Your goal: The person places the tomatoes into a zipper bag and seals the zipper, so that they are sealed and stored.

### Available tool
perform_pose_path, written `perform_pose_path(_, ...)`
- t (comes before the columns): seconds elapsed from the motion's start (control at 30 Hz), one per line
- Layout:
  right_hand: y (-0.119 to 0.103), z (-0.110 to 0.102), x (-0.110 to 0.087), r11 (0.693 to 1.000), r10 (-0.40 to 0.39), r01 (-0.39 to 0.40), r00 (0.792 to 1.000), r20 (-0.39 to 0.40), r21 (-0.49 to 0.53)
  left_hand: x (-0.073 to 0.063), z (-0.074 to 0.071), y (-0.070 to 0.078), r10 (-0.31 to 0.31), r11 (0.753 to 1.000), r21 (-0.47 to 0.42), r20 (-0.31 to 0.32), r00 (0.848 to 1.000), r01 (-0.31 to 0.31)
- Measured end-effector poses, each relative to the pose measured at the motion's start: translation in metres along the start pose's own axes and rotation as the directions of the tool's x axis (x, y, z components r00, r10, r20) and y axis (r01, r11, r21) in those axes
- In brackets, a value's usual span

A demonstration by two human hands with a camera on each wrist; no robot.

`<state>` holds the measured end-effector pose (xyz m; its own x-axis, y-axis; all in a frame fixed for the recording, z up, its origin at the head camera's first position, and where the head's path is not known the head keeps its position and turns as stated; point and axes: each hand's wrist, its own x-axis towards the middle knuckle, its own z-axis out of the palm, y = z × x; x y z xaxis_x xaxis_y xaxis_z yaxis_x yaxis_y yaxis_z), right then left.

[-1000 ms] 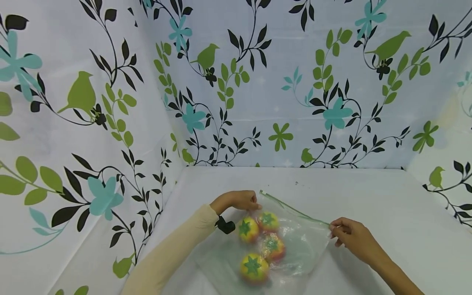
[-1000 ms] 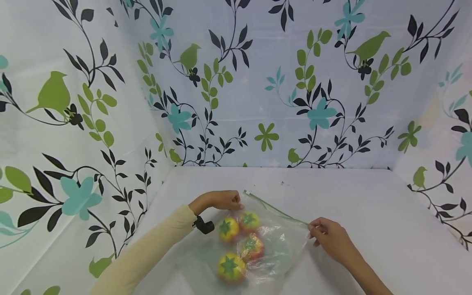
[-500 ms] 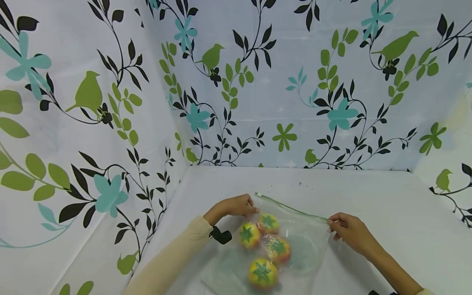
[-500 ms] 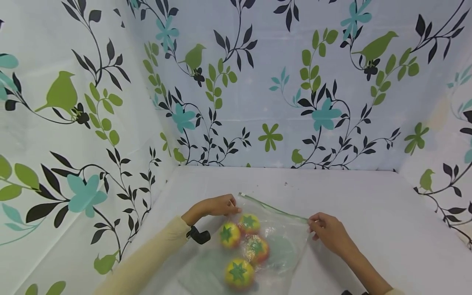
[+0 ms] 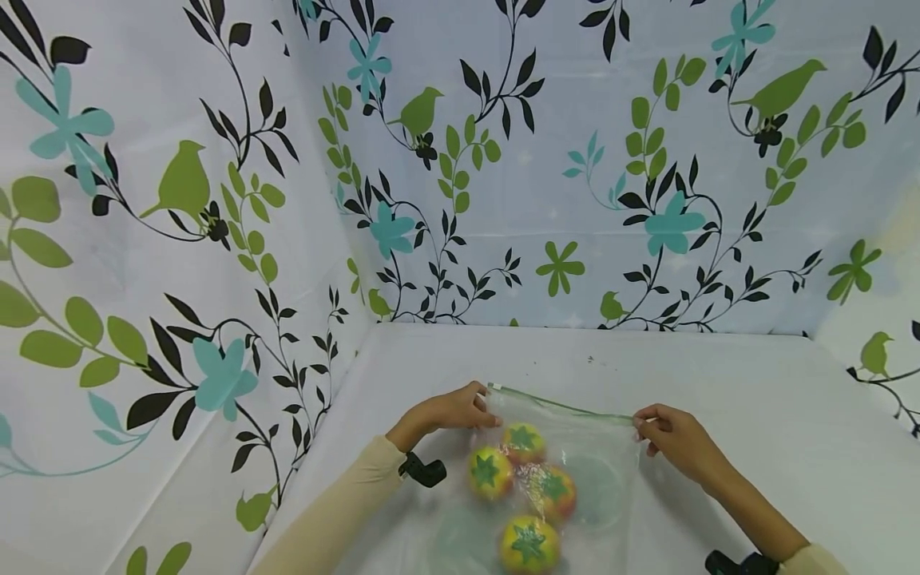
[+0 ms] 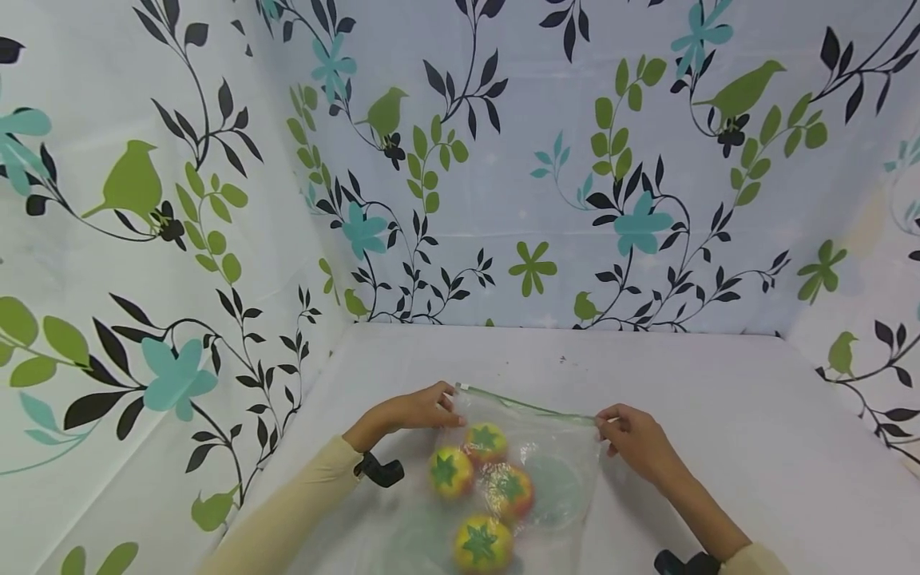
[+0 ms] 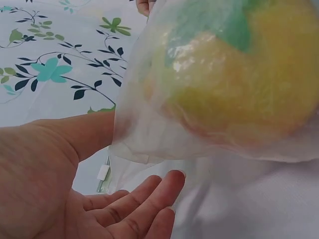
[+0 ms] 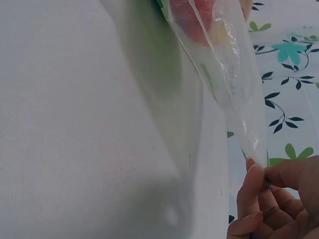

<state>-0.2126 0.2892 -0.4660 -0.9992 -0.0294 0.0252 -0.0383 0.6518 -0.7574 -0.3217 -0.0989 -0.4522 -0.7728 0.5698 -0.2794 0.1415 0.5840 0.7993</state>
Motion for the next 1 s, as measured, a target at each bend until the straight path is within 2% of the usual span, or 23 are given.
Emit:
perform_pose_path(0.17,-0.003,0.005,0.006,1.000,-0.003,0.003,1.000,-0.011,0.001,-0.008,0.002,-0.002,-0.015,1.000,-0.006,-0.023,1.000,0.015)
perform_pose_path(0.57,-0.011,0.013,0.017,1.000,-0.010,0.010,1.000,-0.020,0.004,-0.024,0.008,-0.008,0.000,1.000,0.013,-0.059,0.998,0.001)
perform_pose_path(0.77,-0.013,0.014,0.017,1.000,-0.008,0.008,1.000,-0.003,0.028,-0.025,0.006,-0.013,0.048,0.999,0.031,-0.100,0.994,-0.045)
perform_pose_path(1.0,-0.015,0.015,0.017,0.999,-0.034,0.033,0.999,0.014,0.043,-0.023,-0.001,-0.014,0.122,0.991,0.074,-0.171,0.978,-0.111)
